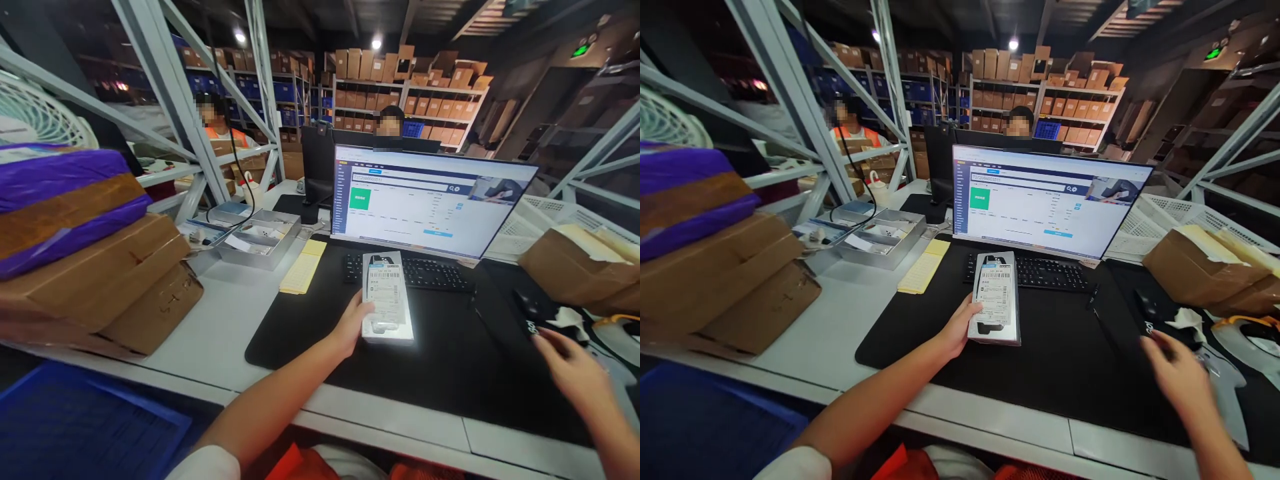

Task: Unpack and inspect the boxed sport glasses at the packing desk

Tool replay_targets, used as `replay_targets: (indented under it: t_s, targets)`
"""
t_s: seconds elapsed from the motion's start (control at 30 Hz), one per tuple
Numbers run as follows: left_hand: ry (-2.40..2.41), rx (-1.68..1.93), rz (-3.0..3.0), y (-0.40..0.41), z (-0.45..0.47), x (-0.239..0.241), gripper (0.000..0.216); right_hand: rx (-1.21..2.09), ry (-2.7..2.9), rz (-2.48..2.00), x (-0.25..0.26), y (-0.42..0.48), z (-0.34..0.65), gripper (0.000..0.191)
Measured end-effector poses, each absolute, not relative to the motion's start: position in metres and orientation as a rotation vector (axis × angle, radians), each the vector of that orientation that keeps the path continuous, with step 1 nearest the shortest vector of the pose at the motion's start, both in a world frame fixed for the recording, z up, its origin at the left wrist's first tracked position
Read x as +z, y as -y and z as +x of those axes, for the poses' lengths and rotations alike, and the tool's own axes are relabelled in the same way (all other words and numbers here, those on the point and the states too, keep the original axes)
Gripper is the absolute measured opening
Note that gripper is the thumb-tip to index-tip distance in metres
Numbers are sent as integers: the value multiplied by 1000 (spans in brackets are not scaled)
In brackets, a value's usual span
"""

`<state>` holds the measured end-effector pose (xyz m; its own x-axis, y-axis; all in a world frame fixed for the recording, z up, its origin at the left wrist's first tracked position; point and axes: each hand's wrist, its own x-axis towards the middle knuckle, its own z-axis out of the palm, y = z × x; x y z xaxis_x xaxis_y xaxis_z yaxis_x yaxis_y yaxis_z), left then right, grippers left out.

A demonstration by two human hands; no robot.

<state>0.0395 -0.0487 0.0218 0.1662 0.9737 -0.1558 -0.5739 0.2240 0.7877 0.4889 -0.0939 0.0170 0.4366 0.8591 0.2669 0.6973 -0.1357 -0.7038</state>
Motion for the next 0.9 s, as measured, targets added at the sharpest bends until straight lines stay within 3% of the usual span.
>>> replay_targets:
  t_s: [0.07, 0.2, 0.27, 0.47, 0.57, 0.7, 0.9]
  targets:
    - [-799, 1196, 725, 51, 40, 19, 76, 735, 1449, -1632, 25, 83, 406, 63]
    - [-851, 1128, 919, 58, 43, 14, 84, 1420, 1435, -1144, 16, 74, 283, 112]
    - [-838, 1115, 987, 61, 44, 11, 87, 1597, 1287, -958, 8, 77, 257, 116]
    - [-763, 1043, 1434, 65, 44, 4, 108, 1619, 876, -845, -2, 88, 251, 102]
    - [-765, 1096, 1507, 72, 52, 3, 100, 1608, 835, -908, -3, 91, 252, 104]
    - [-767, 1269, 1180, 78, 61, 11, 88, 1634, 953, -943, -6, 98, 254, 104]
    - [-897, 1470, 626, 70, 24, 68, 70, 1394, 1245, -1018, -18, 99, 269, 89]
